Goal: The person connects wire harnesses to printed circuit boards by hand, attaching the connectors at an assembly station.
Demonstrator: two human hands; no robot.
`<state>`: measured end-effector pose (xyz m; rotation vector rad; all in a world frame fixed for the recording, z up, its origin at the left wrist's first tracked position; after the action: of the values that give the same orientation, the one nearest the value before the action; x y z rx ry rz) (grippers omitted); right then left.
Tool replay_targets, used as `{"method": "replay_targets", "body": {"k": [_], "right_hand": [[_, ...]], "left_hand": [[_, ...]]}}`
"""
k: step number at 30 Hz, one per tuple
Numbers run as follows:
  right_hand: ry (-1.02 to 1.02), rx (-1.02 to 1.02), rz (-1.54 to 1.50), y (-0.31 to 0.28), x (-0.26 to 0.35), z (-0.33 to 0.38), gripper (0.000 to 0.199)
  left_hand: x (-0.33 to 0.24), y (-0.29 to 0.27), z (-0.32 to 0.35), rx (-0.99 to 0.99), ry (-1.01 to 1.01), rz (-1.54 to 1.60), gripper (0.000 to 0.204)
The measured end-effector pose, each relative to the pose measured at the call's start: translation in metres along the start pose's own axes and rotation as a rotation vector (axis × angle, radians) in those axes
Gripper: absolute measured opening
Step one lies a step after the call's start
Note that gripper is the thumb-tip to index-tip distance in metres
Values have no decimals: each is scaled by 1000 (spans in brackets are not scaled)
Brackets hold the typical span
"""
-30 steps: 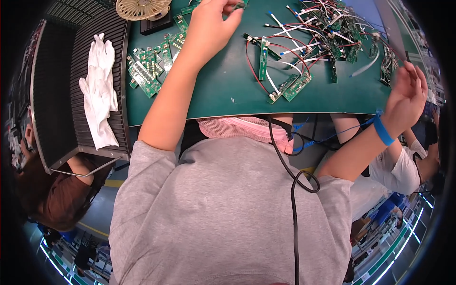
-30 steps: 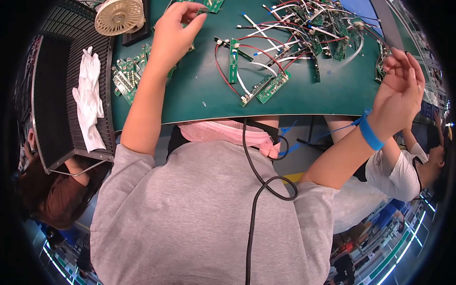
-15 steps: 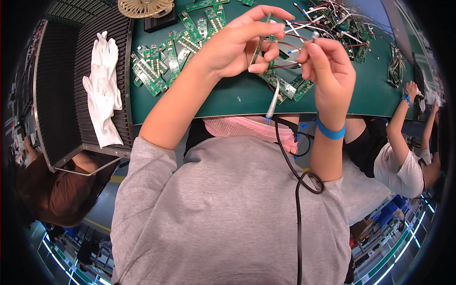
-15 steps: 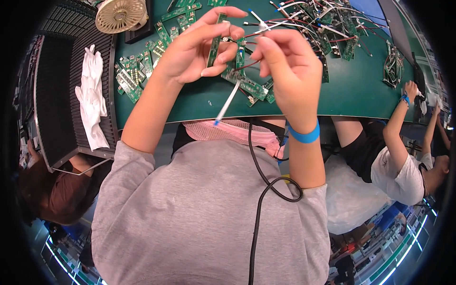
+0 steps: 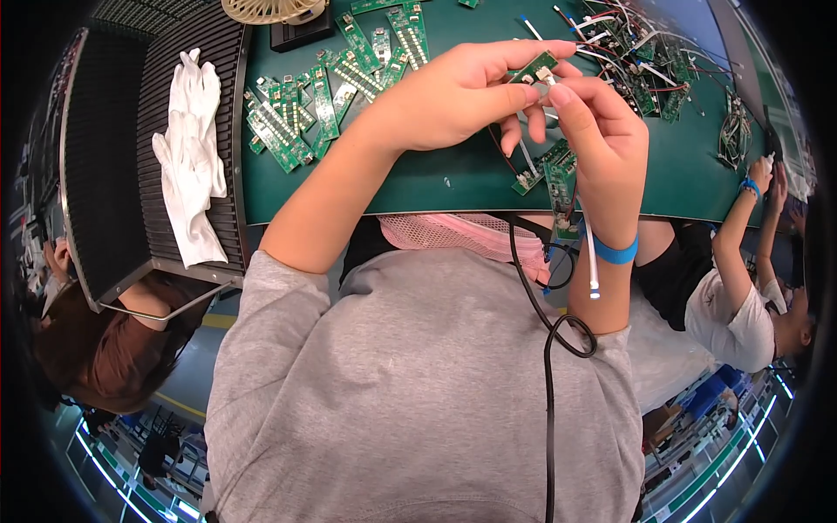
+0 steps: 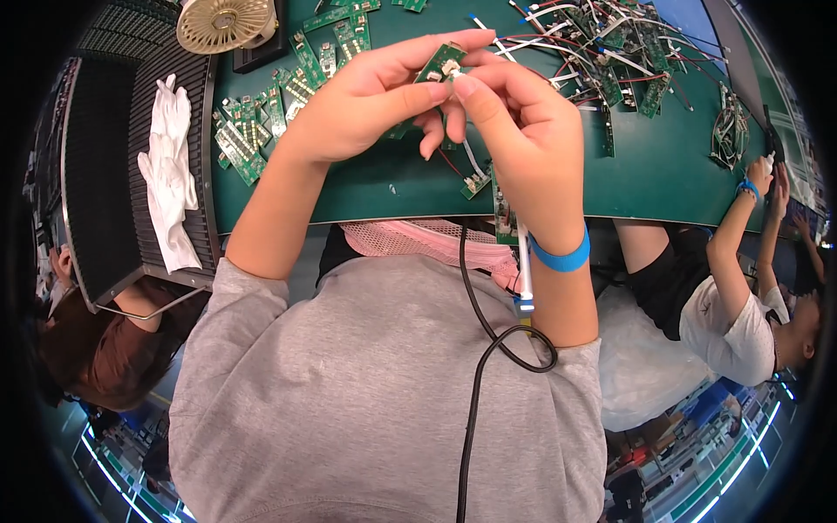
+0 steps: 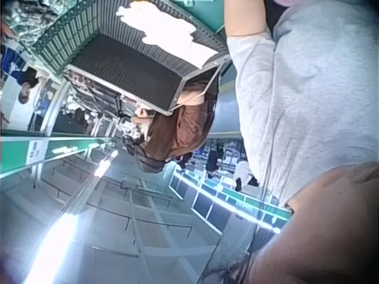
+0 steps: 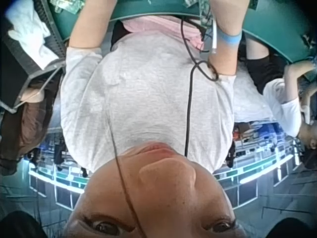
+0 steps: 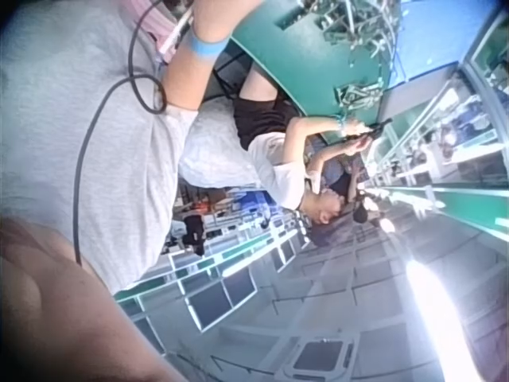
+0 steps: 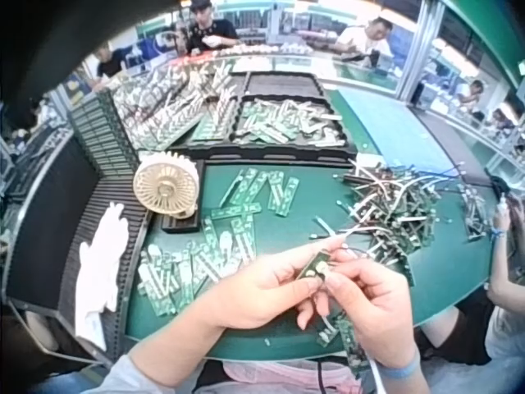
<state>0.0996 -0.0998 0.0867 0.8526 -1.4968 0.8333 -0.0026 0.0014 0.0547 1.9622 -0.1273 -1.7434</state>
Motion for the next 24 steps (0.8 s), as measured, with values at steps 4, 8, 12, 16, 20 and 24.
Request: {"method": "replay_targets", "body": {"k": [4,8,12,16,20,24], "right_hand": [[65,56,-15,-5,-4,0,16],[192,89,-64,-10,-7,0,18],[85,53,-118,-6,-10,3,18],[111,31,-57,-9,-9,4,19],[222,44,106,-19,-11,1,22],[304,41,113,-15,-11,5,23]], "left_hand": [[4,1,0,12,116,-192,44],[5,5,1,-21,181,-330,44],[5,8,2,-6,173,-371,43],[10,12,1,-16,145,-318,44],[0,7,-2,-173,313,-792,47],[7,3,-2,-182,479,-1075,31]]}}
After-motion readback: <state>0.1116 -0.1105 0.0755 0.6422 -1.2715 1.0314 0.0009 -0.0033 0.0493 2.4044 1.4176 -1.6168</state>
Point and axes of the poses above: each hand's wrist, its own z-axis away from the middle knuckle, its own y-axis out of the palm, x = y × z, the point moved 2 cm from there along -z, towards the middle knuckle, and after that the axes turned 4 degrees about -x, right-handed, at the moved point
